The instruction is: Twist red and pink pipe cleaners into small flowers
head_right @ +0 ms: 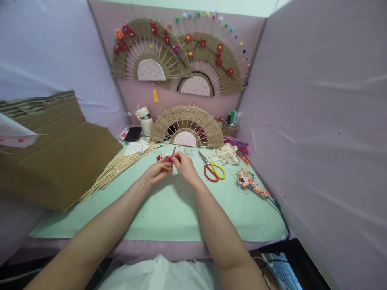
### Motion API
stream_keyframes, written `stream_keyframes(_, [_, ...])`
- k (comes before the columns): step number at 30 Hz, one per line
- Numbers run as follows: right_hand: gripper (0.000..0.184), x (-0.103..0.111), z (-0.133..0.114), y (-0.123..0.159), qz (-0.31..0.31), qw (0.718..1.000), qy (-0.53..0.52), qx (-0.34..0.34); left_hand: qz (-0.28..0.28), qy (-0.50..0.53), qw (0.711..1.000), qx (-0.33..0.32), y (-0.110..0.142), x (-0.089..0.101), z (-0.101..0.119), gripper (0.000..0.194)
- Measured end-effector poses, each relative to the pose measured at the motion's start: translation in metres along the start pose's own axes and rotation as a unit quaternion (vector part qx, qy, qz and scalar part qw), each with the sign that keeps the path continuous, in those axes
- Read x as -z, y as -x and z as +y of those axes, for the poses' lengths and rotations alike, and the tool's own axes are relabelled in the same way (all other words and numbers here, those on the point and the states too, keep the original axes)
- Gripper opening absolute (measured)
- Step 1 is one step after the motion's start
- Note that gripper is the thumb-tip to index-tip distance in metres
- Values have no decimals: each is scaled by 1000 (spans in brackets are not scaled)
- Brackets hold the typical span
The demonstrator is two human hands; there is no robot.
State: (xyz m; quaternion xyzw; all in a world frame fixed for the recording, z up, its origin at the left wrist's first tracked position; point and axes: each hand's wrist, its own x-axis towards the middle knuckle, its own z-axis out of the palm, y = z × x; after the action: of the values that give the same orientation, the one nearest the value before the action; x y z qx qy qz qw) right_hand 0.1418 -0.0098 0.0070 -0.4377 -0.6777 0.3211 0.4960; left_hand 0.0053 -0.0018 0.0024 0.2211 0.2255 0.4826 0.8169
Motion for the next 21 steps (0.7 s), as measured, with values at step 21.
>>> stream_keyframes(21, [11,8,1,-2,-349,685,-473,-431,-147,-456,874,-82,22,2,34,4])
